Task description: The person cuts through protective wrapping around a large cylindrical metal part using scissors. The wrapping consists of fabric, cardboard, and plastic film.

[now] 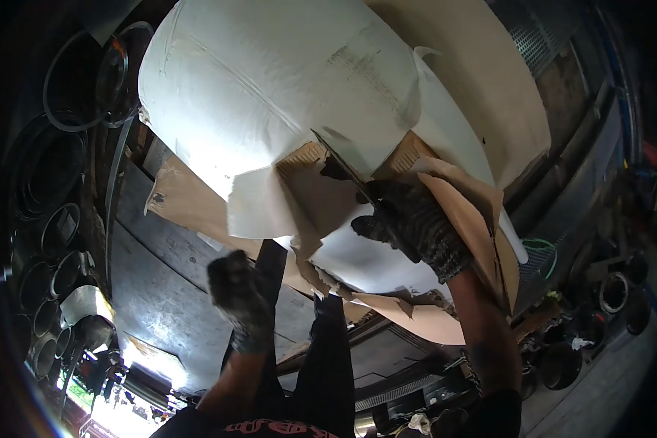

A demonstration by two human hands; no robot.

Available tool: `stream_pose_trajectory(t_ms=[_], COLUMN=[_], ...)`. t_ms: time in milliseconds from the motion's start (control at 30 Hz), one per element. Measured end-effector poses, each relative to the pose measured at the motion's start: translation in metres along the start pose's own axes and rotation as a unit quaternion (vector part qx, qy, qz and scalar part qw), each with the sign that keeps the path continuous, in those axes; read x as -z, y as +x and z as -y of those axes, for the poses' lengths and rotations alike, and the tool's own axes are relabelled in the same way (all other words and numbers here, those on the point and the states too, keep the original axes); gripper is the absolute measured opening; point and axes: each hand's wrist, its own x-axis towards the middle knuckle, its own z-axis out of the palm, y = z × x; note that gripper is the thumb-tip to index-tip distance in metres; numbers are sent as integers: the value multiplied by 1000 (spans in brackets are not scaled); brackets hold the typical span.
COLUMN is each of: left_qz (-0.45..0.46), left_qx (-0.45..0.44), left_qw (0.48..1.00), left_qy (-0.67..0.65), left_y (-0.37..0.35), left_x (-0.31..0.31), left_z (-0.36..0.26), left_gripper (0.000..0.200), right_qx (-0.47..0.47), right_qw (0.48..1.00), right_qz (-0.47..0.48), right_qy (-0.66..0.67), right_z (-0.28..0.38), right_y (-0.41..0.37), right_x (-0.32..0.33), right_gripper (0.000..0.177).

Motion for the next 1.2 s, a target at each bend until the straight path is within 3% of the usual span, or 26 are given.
stream_pose_trajectory(t_ms=[33, 67, 100, 133, 167, 200, 233, 267, 300, 367, 400, 433, 500, 533, 567, 600, 700, 733, 767, 800, 833, 867, 967, 1000, 1100, 1200], left_qz=[33, 32, 85, 137, 211, 290, 370, 390, 343, 347, 332, 321, 257, 200, 135, 110, 119, 104, 109, 182, 182, 178, 142, 231, 166, 170], left_qx=[89, 92, 220, 340, 367, 383, 302, 303, 402, 183, 63, -81, -232, -309, -379, -355, -326, -362, -355, -383, -454, -523, -540, -453, -465, -446], left_qw=[978, 977, 932, 861, 858, 847, 879, 858, 787, 893, 941, 940, 913, 863, 787, 798, 827, 817, 819, 781, 756, 726, 735, 726, 778, 783], left_qy=[-186, -189, -274, -352, -290, -227, -15, -143, -319, -221, -37, 78, 218, 346, 468, 474, 443, 437, 437, 459, 434, 411, 385, 463, 388, 399], left_y=[-19, -34, -49, -59, -60, -62, -67, -71, -60, -45, -33, -19, 7, 21, 34, 49, 85, 89, 94, 100, 105, 110, 114, 112, 106, 103], left_x=[-6, -24, -48, -71, -88, -105, -114, -110, -113, -125, -126, -125, -125, -127, -126, -124, -120, -122, -121, -122, -125, -128, -132, -124, -125, -125], left_z=[2, 6, 10, 14, 9, 4, -7, 35, 50, 23, 0, -12, -44, -44, -38, -30, -41, -54, -44, -25, -26, -27, -14, -17, -24, -23], left_gripper=[18, 18, 22, 30, 34, 40, 42, 52, 49, 46, 45, 48, 57, 62, 67, 67, 65, 50, 50, 42, 32, 22, 9, 25, 30, 31], right_qx=[-89, -26, 35, 142, 244, 248, 248, 254, 261, 288, 303, 253, 151, 124, 136, 144, 93, -139, -147, -114, -75, -81, -23, -15, -13, 22], right_qw=[991, 998, 999, 972, 892, 888, 903, 913, 920, 916, 894, 899, 893, 958, 975, 966, 960, 978, 977, 992, 988, 984, 974, 974, 981, 982], right_qz=[74, 39, 0, -110, -214, -247, -262, -277, -283, -260, -181, -164, -138, -147, -166, -192, -180, -66, -62, -48, -35, -45, -51, -65, -108, -139], right_qy=[66, 44, 16, -151, -314, -298, -233, -158, -74, 105, 276, 316, 401, 211, 56, -100, -192, 144, 142, 5, -132, -151, -221, -218, -162, -128], right_z=[4, -11, -26, -24, -22, -20, -12, -3, 7, 32, 56, 73, 105, 98, 78, 59, 44, 77, 67, 45, 40, 38, 32, 26, 13, 7], right_y=[-1, -4, -7, -9, -8, -2, 15, 35, 58, 93, 96, 86, 66, 52, 49, 45, 0, -13, -24, -33, -36, -46, -58, -58, -46, -27], right_x=[4, -4, -11, -11, -7, 5, 23, 40, 60, 89, 99, 99, 97, 89, 68, 47, 1, 12, 0, -15, -22, -26, -31, -35, -41, -40], right_gripper=[44, 45, 46, 46, 45, 39, 33, 29, 25, 26, 25, 25, 29, 35, 39, 45, 59, 62, 62, 62, 63, 63, 62, 61, 58, 49])
